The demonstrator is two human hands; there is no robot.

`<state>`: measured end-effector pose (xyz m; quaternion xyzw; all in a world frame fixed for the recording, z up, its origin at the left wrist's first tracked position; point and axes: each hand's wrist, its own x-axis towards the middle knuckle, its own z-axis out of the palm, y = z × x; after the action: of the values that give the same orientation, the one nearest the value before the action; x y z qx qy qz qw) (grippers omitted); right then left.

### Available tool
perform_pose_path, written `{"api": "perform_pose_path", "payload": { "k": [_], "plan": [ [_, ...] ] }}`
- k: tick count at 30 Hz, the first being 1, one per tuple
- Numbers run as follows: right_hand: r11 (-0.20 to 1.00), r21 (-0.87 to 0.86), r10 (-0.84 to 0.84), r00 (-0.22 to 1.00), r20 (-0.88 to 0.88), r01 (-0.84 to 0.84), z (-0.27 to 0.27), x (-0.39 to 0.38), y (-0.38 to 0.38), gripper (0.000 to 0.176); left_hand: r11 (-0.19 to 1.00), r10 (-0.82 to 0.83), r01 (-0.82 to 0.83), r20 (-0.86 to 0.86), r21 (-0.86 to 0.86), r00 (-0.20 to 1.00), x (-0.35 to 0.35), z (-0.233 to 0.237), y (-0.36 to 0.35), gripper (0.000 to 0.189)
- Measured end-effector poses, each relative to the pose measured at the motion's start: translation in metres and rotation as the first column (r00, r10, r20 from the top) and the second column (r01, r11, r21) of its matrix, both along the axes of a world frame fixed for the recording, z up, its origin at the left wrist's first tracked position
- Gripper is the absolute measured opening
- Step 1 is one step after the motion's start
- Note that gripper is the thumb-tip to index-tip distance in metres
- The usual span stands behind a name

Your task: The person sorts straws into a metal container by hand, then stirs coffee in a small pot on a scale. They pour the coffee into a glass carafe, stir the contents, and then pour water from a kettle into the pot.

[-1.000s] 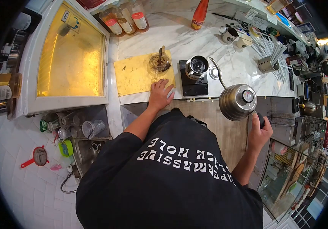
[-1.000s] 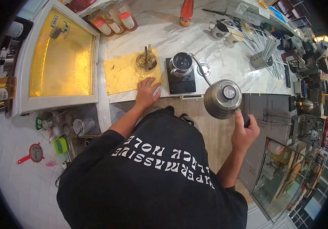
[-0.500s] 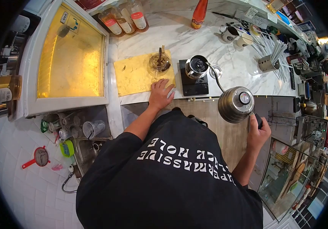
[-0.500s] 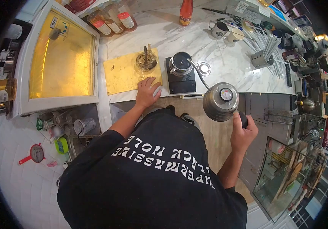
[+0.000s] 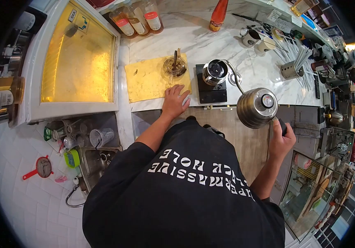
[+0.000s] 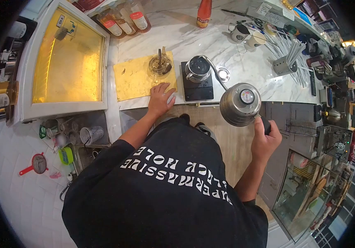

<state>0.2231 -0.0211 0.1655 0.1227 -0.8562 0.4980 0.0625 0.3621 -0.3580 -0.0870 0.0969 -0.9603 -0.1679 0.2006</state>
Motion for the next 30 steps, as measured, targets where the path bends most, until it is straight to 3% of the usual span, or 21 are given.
{"api": "perform_pose_path", "payload": {
  "k": [30],
  "plan": [
    [1.0, 0.006, -0.014, 0.999, 0.049, 0.013, -0.006, 0.008, 0.008, 0.035, 1.0, 0.004, -0.004, 0.001, -0.013, 1.0, 0.0, -0.003, -0.001, 0.037]
  ]
}}
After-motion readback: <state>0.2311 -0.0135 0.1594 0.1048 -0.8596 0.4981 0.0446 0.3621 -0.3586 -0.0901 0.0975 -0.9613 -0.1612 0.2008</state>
